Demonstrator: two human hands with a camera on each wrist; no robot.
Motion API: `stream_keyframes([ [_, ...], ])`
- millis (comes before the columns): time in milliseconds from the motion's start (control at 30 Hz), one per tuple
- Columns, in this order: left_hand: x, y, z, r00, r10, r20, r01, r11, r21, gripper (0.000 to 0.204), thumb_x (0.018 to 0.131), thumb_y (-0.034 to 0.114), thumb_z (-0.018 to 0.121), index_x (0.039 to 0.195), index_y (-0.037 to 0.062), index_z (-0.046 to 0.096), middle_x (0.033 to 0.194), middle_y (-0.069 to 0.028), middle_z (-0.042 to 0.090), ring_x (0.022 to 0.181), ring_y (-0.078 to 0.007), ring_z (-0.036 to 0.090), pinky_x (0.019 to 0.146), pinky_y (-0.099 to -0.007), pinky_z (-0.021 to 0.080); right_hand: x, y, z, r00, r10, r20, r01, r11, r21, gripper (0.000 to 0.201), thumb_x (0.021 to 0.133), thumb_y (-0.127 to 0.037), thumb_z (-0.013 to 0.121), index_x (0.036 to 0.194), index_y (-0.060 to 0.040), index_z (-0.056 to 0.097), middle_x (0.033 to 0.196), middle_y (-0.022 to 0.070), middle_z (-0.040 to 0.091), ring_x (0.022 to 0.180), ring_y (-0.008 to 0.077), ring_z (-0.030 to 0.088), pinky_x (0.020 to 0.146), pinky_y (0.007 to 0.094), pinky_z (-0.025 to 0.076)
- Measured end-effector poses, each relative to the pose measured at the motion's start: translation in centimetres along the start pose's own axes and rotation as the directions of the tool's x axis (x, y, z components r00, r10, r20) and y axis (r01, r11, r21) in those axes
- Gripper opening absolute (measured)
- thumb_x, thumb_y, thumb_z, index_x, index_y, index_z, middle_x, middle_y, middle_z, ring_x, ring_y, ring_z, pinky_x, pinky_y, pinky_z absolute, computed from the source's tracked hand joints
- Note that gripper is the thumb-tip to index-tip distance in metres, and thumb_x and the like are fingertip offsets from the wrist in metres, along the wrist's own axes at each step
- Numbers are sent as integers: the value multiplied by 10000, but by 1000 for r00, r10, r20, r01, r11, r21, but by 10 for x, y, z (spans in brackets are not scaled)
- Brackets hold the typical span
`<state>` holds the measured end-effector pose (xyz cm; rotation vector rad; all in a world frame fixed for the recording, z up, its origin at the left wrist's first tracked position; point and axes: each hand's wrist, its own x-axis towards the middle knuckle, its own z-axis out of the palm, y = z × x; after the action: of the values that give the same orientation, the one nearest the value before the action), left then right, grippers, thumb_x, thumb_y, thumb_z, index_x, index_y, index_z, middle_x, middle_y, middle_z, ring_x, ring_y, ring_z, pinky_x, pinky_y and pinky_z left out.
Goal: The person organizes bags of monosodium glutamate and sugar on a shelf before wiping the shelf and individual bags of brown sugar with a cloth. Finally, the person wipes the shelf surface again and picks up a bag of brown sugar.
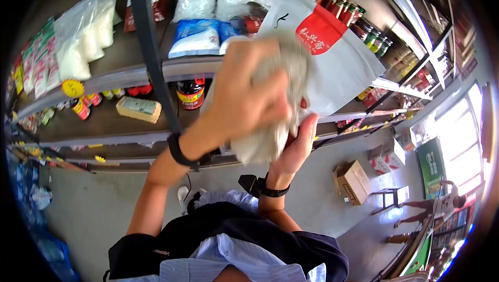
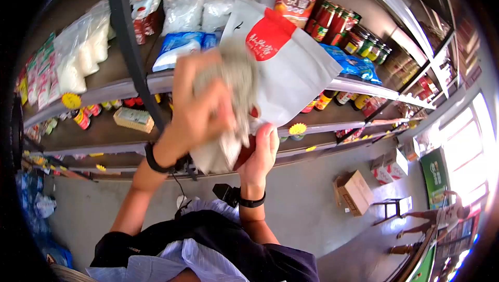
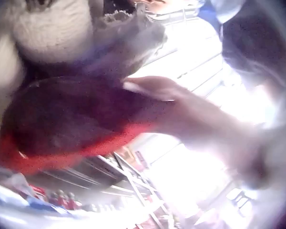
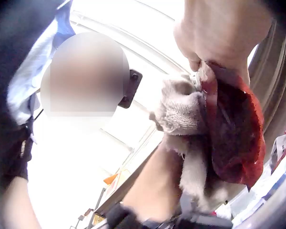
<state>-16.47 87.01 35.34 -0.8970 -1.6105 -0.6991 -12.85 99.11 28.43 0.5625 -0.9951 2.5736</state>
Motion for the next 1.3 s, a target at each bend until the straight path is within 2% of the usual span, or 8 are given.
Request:
stream_keyframes([
  [100,21,-26,-6,972,-233,-15,227,959,-170,234,658,238,595,742,40,505,1004,-191,426,877,-352,420,759,-388,355,-13,11,0,1000,-10,9,11,995,-100,415,900,-285,356,1176,26,372,1146,137,469,1028,231,473,882,360,378],
  [233,-34,3,-8,986,-73,148,74,997,-2,344,694,384,575,739,50,507,1030,-194,429,911,-362,433,749,-453,355,3,10,-3,987,62,-150,-69,997,-41,430,890,-311,378,1168,16,385,1129,112,482,986,196,494,849,322,395],
  [400,-85,34,-1,973,5,229,-9,1000,15,342,650,397,599,782,87,546,992,-147,456,897,-380,440,728,-492,404,15,11,-15,995,98,-24,-100,992,-83,379,894,-263,374,1152,11,412,1096,107,497,945,169,505,818,307,412],
  [433,-73,24,-7,963,-9,271,5,1000,13,345,648,385,601,801,81,546,1007,-153,447,896,-381,435,736,-490,400,13,15,-26,988,109,106,-94,986,-137,378,890,-247,390,1164,13,403,1105,108,494,962,171,502,832,308,403],
  [700,29,-61,-38,926,29,377,-76,991,112,255,700,250,584,798,29,502,1048,-151,405,949,-322,400,806,-393,353,-1,41,-16,931,355,85,-354,935,-23,355,894,-232,395,1121,34,451,1052,91,542,913,147,527,811,275,401],
  [1133,-126,65,-18,883,51,466,-122,985,123,292,604,342,618,799,128,580,1001,-98,473,886,-301,447,695,-483,404,13,54,-29,876,458,149,-481,846,229,391,885,-280,388,1137,18,408,1062,136,522,914,215,541,794,333,446],
  [1233,-143,73,-25,888,27,459,-72,994,80,266,616,335,624,751,114,566,990,-108,476,874,-306,453,706,-465,408,13,48,-33,889,444,109,-457,875,160,392,885,-253,408,1153,33,404,1088,122,510,967,180,513,841,305,410],
  [1300,-168,74,-33,893,-144,427,158,988,4,267,630,335,633,699,93,543,988,-122,475,872,-313,455,718,-450,411,19,64,-55,889,458,6,-454,881,130,412,879,-279,422,1144,36,405,1082,117,513,944,167,525,817,295,425],
])
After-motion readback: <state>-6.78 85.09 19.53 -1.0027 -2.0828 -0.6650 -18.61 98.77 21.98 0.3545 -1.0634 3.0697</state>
